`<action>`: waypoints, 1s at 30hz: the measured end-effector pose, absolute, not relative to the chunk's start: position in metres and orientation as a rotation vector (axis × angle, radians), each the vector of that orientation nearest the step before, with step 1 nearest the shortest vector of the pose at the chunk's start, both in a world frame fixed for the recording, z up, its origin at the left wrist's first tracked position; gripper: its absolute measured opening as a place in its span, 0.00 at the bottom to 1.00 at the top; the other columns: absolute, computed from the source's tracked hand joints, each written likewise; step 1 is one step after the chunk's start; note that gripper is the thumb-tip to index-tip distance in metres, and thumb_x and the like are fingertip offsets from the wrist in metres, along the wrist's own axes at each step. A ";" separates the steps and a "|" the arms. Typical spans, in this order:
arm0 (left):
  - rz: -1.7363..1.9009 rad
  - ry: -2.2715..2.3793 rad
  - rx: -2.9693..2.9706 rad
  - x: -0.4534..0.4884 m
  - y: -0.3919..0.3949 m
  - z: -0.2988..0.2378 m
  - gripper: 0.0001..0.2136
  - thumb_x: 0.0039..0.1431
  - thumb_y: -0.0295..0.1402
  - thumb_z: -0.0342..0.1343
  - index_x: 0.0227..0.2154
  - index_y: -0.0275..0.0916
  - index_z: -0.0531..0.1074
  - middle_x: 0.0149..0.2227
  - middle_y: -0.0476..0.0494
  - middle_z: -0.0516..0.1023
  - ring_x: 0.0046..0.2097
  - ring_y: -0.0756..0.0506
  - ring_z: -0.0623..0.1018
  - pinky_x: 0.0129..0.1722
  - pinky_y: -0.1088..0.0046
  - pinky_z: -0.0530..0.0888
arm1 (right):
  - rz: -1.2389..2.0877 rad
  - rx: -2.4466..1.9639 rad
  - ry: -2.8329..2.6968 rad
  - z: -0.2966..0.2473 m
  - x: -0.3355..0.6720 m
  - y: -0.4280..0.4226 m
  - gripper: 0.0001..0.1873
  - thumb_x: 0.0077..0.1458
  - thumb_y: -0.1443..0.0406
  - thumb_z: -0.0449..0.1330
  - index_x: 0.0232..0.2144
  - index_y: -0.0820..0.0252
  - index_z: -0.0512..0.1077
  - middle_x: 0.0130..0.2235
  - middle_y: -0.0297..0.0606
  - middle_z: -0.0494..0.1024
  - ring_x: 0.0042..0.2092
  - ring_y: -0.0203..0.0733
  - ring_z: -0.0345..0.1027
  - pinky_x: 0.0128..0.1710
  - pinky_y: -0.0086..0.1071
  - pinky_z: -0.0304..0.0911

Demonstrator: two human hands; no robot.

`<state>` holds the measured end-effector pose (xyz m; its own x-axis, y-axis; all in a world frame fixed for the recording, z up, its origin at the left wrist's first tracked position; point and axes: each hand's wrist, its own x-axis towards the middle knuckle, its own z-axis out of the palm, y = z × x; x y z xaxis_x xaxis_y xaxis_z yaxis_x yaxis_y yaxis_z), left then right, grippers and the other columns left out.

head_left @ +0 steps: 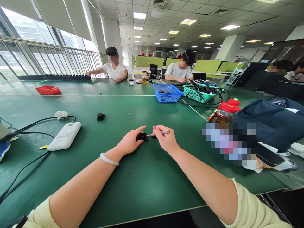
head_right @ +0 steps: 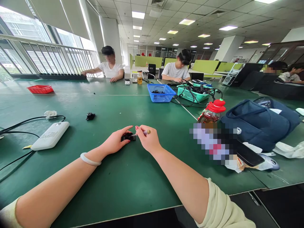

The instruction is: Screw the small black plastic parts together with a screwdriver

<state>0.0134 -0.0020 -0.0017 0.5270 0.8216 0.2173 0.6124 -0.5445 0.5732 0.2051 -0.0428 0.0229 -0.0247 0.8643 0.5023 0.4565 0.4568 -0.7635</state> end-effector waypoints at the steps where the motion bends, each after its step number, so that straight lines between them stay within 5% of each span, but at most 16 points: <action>1: 0.664 1.162 2.346 0.014 -0.002 -0.001 0.31 0.55 0.30 0.55 0.63 0.45 0.58 0.51 0.44 0.77 0.52 0.40 0.76 0.55 0.57 0.70 | 0.475 -1.127 -1.681 0.024 0.204 -0.045 0.21 0.61 0.54 0.49 0.20 0.57 0.65 0.19 0.29 0.63 0.23 0.34 0.55 0.26 0.29 0.51; 18: 0.653 1.149 2.442 0.015 -0.002 -0.003 0.28 0.60 0.33 0.53 0.63 0.44 0.58 0.49 0.44 0.78 0.49 0.40 0.75 0.52 0.58 0.70 | 0.323 -1.021 -1.932 0.023 0.194 -0.047 0.18 0.60 0.59 0.48 0.19 0.56 0.56 0.20 0.29 0.60 0.23 0.34 0.52 0.26 0.29 0.51; 30: 0.714 1.072 2.608 0.012 -0.001 0.000 0.24 0.61 0.31 0.51 0.61 0.44 0.62 0.52 0.42 0.75 0.52 0.39 0.73 0.55 0.58 0.69 | 0.521 -1.087 -1.704 0.009 0.191 -0.033 0.19 0.60 0.55 0.49 0.20 0.56 0.59 0.21 0.29 0.62 0.25 0.34 0.55 0.27 0.29 0.52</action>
